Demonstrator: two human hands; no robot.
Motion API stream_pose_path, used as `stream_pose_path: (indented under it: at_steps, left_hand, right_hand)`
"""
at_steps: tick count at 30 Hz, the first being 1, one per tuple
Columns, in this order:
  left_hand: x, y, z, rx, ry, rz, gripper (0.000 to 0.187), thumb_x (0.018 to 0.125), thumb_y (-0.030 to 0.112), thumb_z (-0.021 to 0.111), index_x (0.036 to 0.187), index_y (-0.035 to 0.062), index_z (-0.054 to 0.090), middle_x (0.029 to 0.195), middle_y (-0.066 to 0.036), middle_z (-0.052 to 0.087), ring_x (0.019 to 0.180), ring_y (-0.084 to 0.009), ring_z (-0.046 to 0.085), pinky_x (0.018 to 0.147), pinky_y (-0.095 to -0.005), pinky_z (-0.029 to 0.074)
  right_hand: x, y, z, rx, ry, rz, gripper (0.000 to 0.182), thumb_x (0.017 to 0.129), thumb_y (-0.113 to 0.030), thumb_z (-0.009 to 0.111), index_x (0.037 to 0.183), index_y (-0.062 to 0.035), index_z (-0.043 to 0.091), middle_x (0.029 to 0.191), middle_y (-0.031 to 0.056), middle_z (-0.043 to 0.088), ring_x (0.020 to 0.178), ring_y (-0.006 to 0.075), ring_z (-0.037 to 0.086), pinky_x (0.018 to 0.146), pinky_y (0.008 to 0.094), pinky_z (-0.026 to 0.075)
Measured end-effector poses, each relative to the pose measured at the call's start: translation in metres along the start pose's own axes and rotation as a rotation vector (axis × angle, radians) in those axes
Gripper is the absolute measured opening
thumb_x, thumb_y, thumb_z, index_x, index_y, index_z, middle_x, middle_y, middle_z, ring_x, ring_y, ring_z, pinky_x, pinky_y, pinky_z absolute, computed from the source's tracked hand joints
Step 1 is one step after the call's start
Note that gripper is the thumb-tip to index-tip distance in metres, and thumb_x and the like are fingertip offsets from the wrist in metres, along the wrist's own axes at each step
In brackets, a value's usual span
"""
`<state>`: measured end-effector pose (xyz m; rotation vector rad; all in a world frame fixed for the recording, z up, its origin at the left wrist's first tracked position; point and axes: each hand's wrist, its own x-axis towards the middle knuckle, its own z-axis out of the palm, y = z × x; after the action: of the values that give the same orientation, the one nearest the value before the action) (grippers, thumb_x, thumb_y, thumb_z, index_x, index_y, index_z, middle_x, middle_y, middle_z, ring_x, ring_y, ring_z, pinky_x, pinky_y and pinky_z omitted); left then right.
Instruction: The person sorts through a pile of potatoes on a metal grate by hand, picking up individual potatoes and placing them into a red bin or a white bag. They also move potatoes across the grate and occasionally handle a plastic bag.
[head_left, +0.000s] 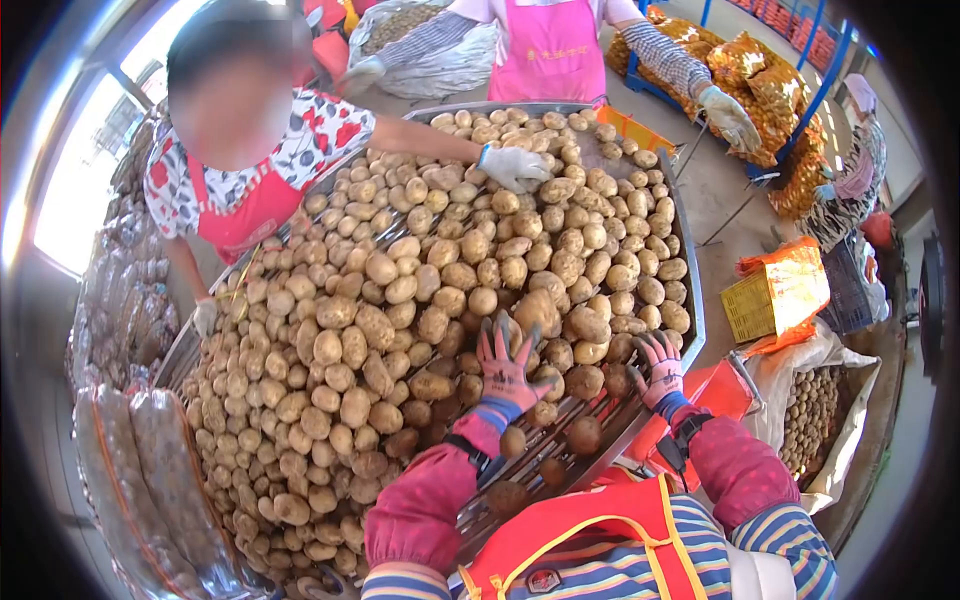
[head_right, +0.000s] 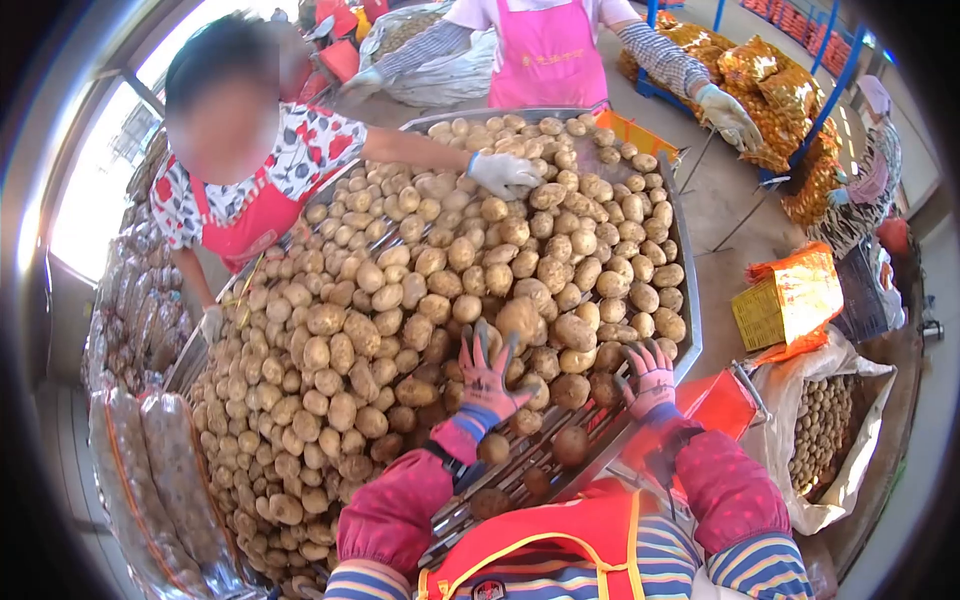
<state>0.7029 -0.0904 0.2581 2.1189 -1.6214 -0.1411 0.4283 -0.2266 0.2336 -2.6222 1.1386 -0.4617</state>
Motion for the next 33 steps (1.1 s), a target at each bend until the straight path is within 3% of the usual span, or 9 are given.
stream_pose_path:
  at_steps: [2,6,8,12,18,21,28,30,33]
  left_hand:
    - [0.005,0.003,0.008,0.116,-0.166,-0.072,0.097,0.055,0.055,0.079,0.140,0.0311,0.038,0.148,-0.027,0.010,0.136,-0.0474,0.008,0.108,-0.0619,0.010]
    - [0.050,-0.003,0.011,0.145,-0.156,-0.197,0.086,0.061,0.061,0.073,0.137,0.0364,0.042,0.149,-0.020,0.013,0.134,-0.0485,0.012,0.104,-0.0674,0.008]
    - [0.070,0.002,-0.001,0.287,-0.190,-0.077,0.077,0.066,0.059,0.070,0.135,0.0389,0.043,0.151,-0.016,0.015,0.137,-0.0456,0.011,0.103,-0.0698,0.007]
    - [0.088,-0.020,0.024,0.335,-0.219,0.126,0.066,0.067,0.052,0.071,0.127,0.0335,0.052,0.149,-0.012,0.021,0.139,-0.0425,0.010,0.101,-0.0722,0.002]
    - [0.128,-0.032,0.037,0.316,-0.184,0.104,0.062,0.074,0.043,0.065,0.132,0.0308,0.047,0.150,-0.009,0.023,0.139,-0.0414,0.011,0.101,-0.0723,0.001]
    - [0.168,-0.013,0.019,0.406,-0.285,-0.002,0.069,0.077,0.041,0.063,0.140,0.0377,0.035,0.151,-0.007,0.024,0.139,-0.0388,0.014,0.103,-0.0700,0.007]
    - [0.244,-0.021,0.056,0.441,-0.260,-0.111,0.072,0.079,0.037,0.062,0.143,0.0340,0.029,0.152,-0.008,0.020,0.139,-0.0384,0.016,0.102,-0.0684,0.014]
    - [0.243,-0.018,0.048,0.331,-0.251,-0.117,0.080,0.076,0.042,0.065,0.145,0.0315,0.025,0.152,-0.010,0.020,0.139,-0.0391,0.016,0.107,-0.0634,0.011]
    - [0.208,-0.016,0.016,0.318,-0.237,0.012,0.087,0.072,0.058,0.063,0.145,0.0270,0.027,0.151,-0.018,0.022,0.139,-0.0392,0.017,0.107,-0.0646,0.002]
  right_hand:
    - [-0.001,0.001,-0.001,0.000,-0.023,0.005,0.064,0.075,-0.037,0.066,0.130,-0.0114,0.046,0.133,0.0149,0.044,0.130,0.0388,0.032,0.107,0.0509,0.024]
    - [0.014,-0.020,-0.014,0.036,-0.080,-0.022,0.074,0.067,-0.045,0.072,0.130,-0.0134,0.047,0.138,0.0157,0.039,0.133,0.0398,0.028,0.109,0.0557,0.017]
    - [0.031,-0.044,0.005,0.118,-0.136,-0.122,0.068,0.063,-0.041,0.073,0.126,-0.0256,0.052,0.141,0.0175,0.034,0.133,0.0428,0.025,0.107,0.0632,0.011]
    - [0.070,-0.064,0.031,-0.113,-0.305,0.015,0.055,0.069,-0.032,0.068,0.122,-0.0338,0.054,0.142,0.0222,0.028,0.133,0.0423,0.025,0.103,0.0695,0.012]
    - [0.124,-0.055,0.059,0.132,-0.095,-0.048,0.057,0.068,-0.016,0.062,0.123,-0.0320,0.054,0.137,0.0245,0.032,0.132,0.0394,0.027,0.100,0.0687,0.019]
    - [0.155,-0.053,0.061,-0.003,-0.099,-0.032,0.056,0.072,-0.019,0.061,0.126,-0.0298,0.051,0.139,0.0220,0.032,0.134,0.0366,0.026,0.101,0.0658,0.021]
    - [0.245,-0.012,0.059,-0.252,0.011,0.080,0.057,0.077,-0.022,0.060,0.131,-0.0289,0.046,0.144,0.0113,0.034,0.133,0.0273,0.034,0.105,0.0587,0.022]
    - [0.254,-0.010,0.047,-0.091,-0.089,0.270,0.059,0.079,-0.023,0.061,0.135,-0.0238,0.043,0.148,0.0114,0.030,0.134,0.0304,0.033,0.109,0.0534,0.022]
    - [0.212,-0.011,0.029,0.017,-0.072,0.161,0.066,0.076,-0.029,0.066,0.137,-0.0186,0.040,0.144,0.0176,0.034,0.133,0.0324,0.033,0.110,0.0497,0.022]
